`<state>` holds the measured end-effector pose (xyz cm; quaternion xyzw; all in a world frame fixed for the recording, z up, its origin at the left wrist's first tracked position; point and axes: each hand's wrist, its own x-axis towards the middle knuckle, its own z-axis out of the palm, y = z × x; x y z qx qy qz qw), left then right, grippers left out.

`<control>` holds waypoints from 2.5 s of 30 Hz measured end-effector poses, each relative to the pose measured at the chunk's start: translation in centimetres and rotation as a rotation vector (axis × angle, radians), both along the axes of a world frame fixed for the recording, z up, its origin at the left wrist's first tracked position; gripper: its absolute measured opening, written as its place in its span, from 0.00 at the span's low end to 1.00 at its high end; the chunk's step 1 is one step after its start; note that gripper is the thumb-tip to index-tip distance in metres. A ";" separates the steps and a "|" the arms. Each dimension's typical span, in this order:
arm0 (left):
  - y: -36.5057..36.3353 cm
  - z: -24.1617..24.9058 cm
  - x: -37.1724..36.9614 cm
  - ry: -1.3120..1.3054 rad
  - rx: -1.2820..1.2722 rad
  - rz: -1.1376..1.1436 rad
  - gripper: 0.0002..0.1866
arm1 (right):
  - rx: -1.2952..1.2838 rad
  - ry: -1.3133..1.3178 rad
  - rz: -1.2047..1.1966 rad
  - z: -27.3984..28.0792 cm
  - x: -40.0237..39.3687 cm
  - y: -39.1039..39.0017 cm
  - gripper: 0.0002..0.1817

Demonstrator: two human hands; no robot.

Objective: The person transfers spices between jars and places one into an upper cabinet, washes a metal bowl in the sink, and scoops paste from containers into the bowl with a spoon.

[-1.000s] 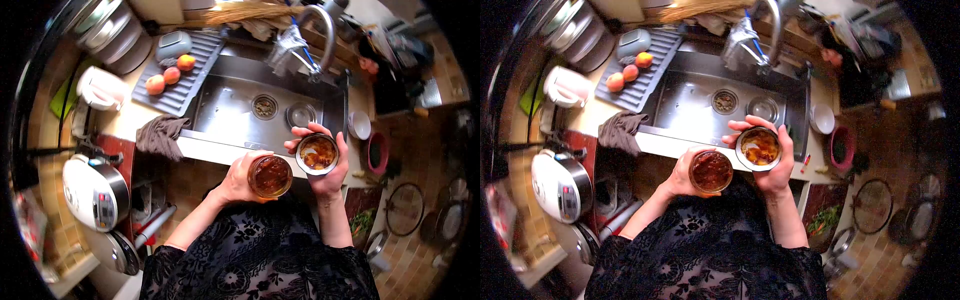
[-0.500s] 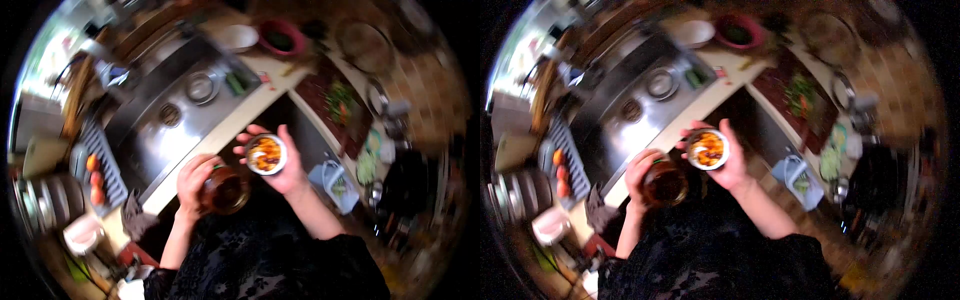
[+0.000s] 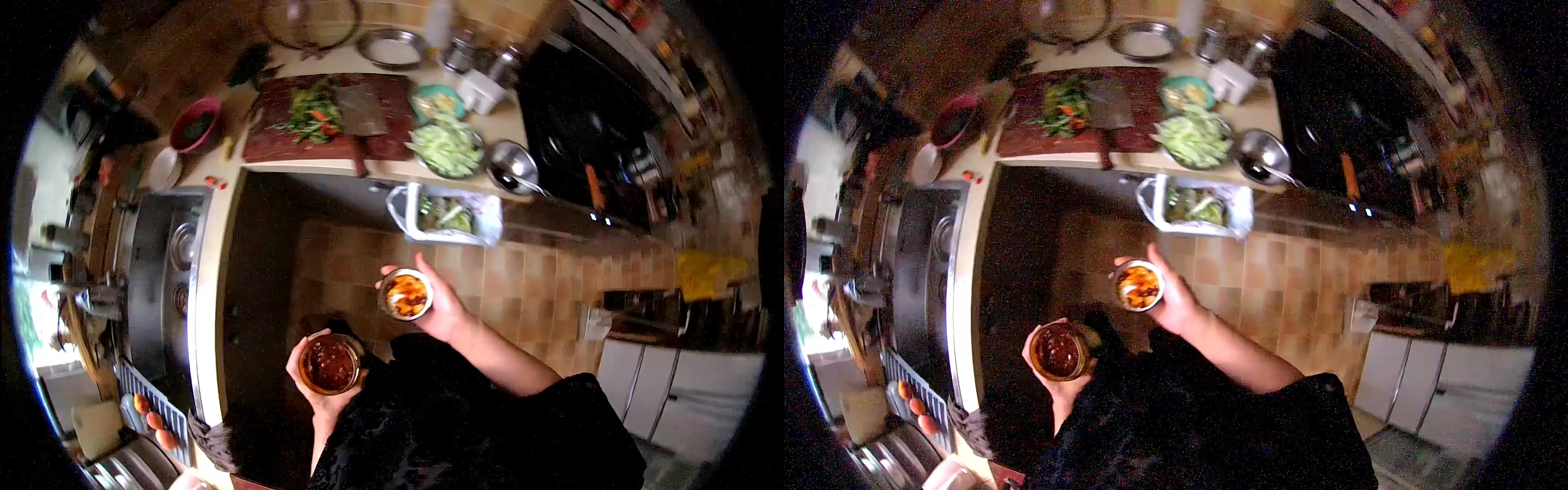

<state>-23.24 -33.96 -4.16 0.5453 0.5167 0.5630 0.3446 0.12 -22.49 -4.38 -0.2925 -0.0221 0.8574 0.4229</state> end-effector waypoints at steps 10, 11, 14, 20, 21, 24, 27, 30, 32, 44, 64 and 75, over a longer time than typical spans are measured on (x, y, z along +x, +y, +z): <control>1.2 1.0 15.1 0.130 -0.126 -0.320 0.59 | -0.195 -0.444 -0.808 -6.2 28.4 -4.5 0.30; 1.9 1.2 16.3 0.142 -0.122 -0.342 0.59 | -0.144 -0.404 -0.867 -6.5 30.5 -4.1 0.27; 3.9 0.3 19.2 0.087 -0.181 -0.388 0.59 | -0.189 -0.402 -0.951 -6.5 36.0 -2.0 0.21; 8.4 -0.3 25.7 0.171 -0.185 -0.374 0.58 | -0.152 -0.483 -1.044 -8.7 44.3 3.3 0.15; 9.3 -0.8 26.5 0.184 -0.169 -0.370 0.57 | -0.156 -0.517 -1.048 -9.3 45.4 4.6 0.15; 11.5 -0.8 29.6 0.208 -0.206 -0.334 0.56 | -0.202 -0.722 -0.956 -8.7 46.9 7.1 0.17; 14.4 -0.6 32.4 0.228 -0.160 -0.352 0.57 | -0.030 -0.899 -0.831 -10.9 49.6 10.3 0.17; 15.5 0.3 34.1 0.265 -0.155 -0.358 0.58 | 0.156 -1.160 -0.725 -15.2 51.1 11.9 0.19; 15.9 0.1 35.1 0.175 -0.175 -0.361 0.58 | 0.233 -1.252 -0.672 -15.5 51.9 12.8 0.18; 13.5 -1.9 36.7 0.208 -0.250 0.050 0.56 | 0.538 -1.627 -0.259 -13.2 46.0 2.2 0.21; 16.9 -3.8 34.8 0.297 -0.165 0.023 0.53 | 1.294 -1.850 -0.074 -4.1 35.0 11.4 0.17; 19.2 -4.8 35.3 0.413 -0.123 -0.061 0.54 | 1.148 -1.233 -0.101 4.7 35.4 5.7 0.14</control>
